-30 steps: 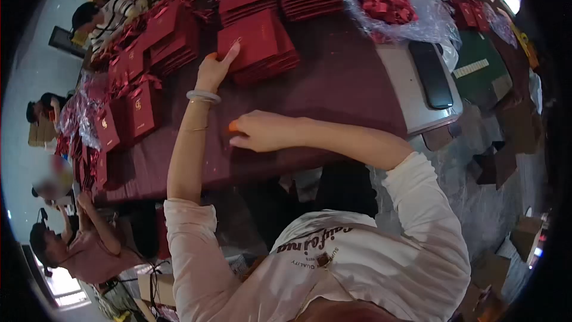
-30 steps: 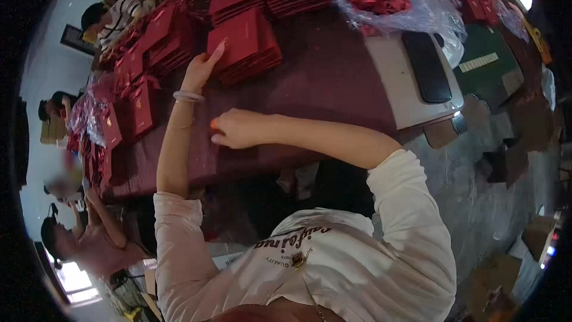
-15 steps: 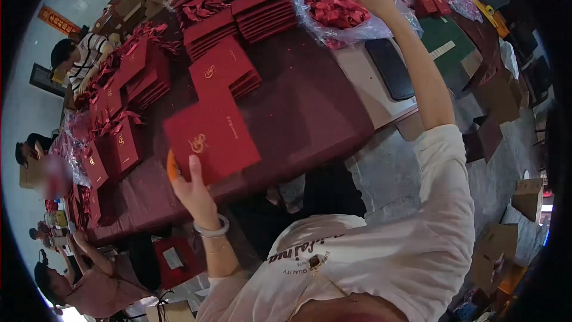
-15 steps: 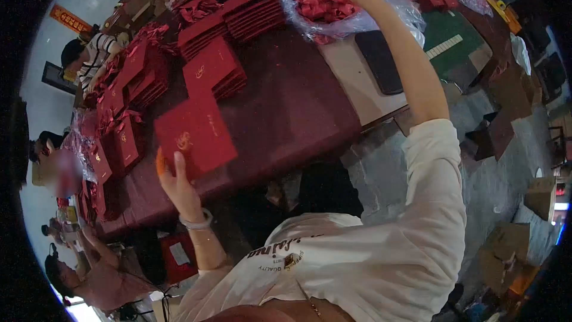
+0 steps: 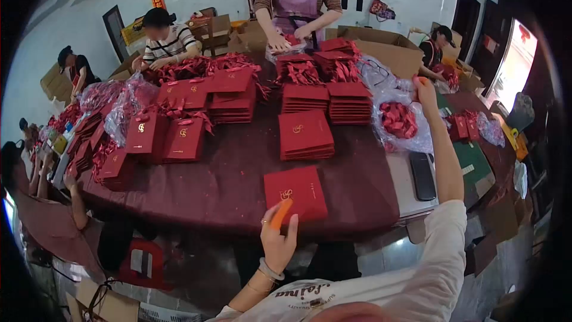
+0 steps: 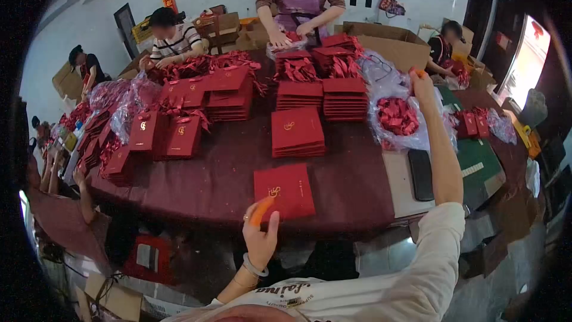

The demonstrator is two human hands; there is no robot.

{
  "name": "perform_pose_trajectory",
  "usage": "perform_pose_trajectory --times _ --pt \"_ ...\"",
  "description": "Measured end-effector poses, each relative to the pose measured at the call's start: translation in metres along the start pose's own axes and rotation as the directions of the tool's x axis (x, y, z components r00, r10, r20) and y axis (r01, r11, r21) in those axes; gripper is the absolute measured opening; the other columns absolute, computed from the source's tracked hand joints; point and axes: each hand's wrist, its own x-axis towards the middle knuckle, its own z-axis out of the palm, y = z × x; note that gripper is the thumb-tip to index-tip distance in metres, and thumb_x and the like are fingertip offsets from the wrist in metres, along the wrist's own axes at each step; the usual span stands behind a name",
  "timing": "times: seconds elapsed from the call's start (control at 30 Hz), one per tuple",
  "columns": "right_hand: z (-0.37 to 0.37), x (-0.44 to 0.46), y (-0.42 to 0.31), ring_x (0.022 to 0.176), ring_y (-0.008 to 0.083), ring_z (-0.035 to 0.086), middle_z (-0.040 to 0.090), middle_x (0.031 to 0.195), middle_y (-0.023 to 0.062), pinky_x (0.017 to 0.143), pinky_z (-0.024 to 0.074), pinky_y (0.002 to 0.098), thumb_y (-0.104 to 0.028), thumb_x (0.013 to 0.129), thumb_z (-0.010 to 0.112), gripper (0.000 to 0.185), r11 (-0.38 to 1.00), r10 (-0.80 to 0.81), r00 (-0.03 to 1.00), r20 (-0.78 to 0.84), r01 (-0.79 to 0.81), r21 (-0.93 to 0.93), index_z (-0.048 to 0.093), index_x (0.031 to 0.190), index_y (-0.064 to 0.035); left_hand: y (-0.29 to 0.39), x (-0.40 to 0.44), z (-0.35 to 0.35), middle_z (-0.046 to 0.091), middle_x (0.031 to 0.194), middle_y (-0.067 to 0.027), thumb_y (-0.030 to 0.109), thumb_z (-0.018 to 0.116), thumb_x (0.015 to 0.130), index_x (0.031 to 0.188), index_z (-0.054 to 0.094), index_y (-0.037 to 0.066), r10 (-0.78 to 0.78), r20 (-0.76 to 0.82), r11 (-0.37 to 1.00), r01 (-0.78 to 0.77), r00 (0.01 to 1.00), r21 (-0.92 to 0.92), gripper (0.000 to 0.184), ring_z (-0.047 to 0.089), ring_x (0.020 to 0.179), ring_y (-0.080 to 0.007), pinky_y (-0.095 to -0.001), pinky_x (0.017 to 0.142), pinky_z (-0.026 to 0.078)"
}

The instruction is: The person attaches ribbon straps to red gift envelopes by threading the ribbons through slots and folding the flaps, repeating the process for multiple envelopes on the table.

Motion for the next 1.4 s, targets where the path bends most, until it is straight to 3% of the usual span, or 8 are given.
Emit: perform_pose_trajectory --times 0.17,0.3,0.53,0.67,0.73,1.07,1.17,1.4 --pt "0.053 -0.162 -0.168 0.051 0.0022 0.040 0.043 0.063 -0.0068 0.045 0.0315 0.0189 -0.032 0.086 0.057 0.023 0.969 0.233 0.807 0.543 -0.239 -0.060 0.056 0.093 -0.0106 0.028 0.009 0.007 0.061 0.110 -0.0112 0.020 0.049 0.094 0.117 0.055 -0.002 -0.142 0.473 0.679 0.434 0.869 -0.593 0.032 0.057 0.102 -0.0183 -0.0274 0.090 0.041" --pt "0.100 -0.301 -0.151 0.073 0.0334 0.062 0.062 0.078 0.0179 0.067 0.0495 0.0386 -0.027 0.084 0.058 0.028 0.952 -0.056 0.391 0.919 0.297 -0.069 0.060 0.100 -0.0046 0.044 -0.002 0.025 0.055 0.119 -0.0108 0.029 0.032 0.100 0.126 0.043 -0.004 -0.215 0.610 0.255 0.647 0.762 -0.718 0.044 0.054 0.104 -0.0160 -0.0279 0.093 0.040" --pt "0.134 -0.391 -0.115 0.061 0.0141 0.055 0.060 0.072 0.0073 0.057 0.0455 0.0265 -0.011 0.087 0.057 0.012 0.969 0.192 0.484 0.854 -0.230 -0.087 0.060 0.090 -0.0001 0.028 -0.006 -0.023 0.060 0.105 -0.0098 0.040 0.028 0.098 0.113 0.051 -0.002 -0.425 0.661 0.151 0.769 0.618 -0.622 0.050 0.058 0.081 -0.0131 -0.0238 0.070 0.048" --pt "0.130 -0.384 -0.106 0.086 0.0249 0.060 0.060 0.097 0.0150 0.075 0.0461 0.0317 -0.008 0.079 0.063 0.025 0.977 -0.045 0.584 0.810 0.195 -0.086 0.060 0.102 -0.0007 0.004 -0.019 -0.017 0.038 0.064 0.0024 0.039 0.033 0.098 0.100 0.055 0.000 -0.488 0.248 0.371 0.456 0.837 -0.809 0.045 0.047 0.060 -0.0083 -0.0198 0.053 0.039" --pt "0.128 -0.384 -0.106 0.096 0.0262 0.057 0.059 0.107 0.0105 0.084 0.0436 0.0356 -0.010 0.076 0.066 0.035 0.992 0.055 0.808 0.586 -0.112 0.060 0.058 0.109 -0.0014 0.000 -0.024 -0.037 0.033 0.061 0.0043 0.036 0.035 0.098 0.099 0.055 0.002 -0.490 0.412 0.351 0.606 0.769 -0.714 0.039 0.043 0.057 -0.0098 -0.0234 0.054 0.041" --pt "0.145 -0.392 -0.099 0.104 0.0217 0.056 0.060 0.112 0.0107 0.087 0.0445 0.0308 -0.006 0.073 0.069 0.033 0.977 -0.184 0.551 0.814 0.015 0.211 0.062 0.105 -0.0003 0.002 -0.031 -0.022 0.059 0.083 -0.0186 0.009 0.047 0.088 0.099 0.052 -0.004 -0.262 0.809 0.942 0.324 0.526 0.094 0.017 0.058 0.077 -0.0304 -0.0334 0.069 0.045" --pt "0.151 -0.398 -0.101 0.106 0.0207 0.055 0.059 0.115 0.0123 0.088 0.0438 0.0314 -0.006 0.074 0.068 0.038 0.818 0.083 0.653 0.753 -0.476 0.323 0.059 0.110 0.0013 0.007 -0.042 -0.005 0.058 0.087 -0.0163 0.009 0.047 0.088 0.104 0.051 -0.004 -0.322 0.519 0.761 0.542 0.792 -0.355 0.020 0.058 0.080 -0.0259 -0.0328 0.072 0.045" --pt "0.149 -0.389 -0.096 0.094 0.0188 0.058 0.063 0.107 0.0110 0.084 0.0448 0.0293 -0.004 0.077 0.066 0.028 0.963 -0.138 0.733 0.666 -0.058 0.264 0.063 0.104 0.0020 0.020 -0.018 -0.017 0.057 0.085 -0.0223 0.009 0.051 0.085 0.100 0.050 -0.004 -0.462 0.671 0.790 0.613 0.581 0.013 0.021 0.058 0.080 -0.0357 -0.0374 0.070 0.046"
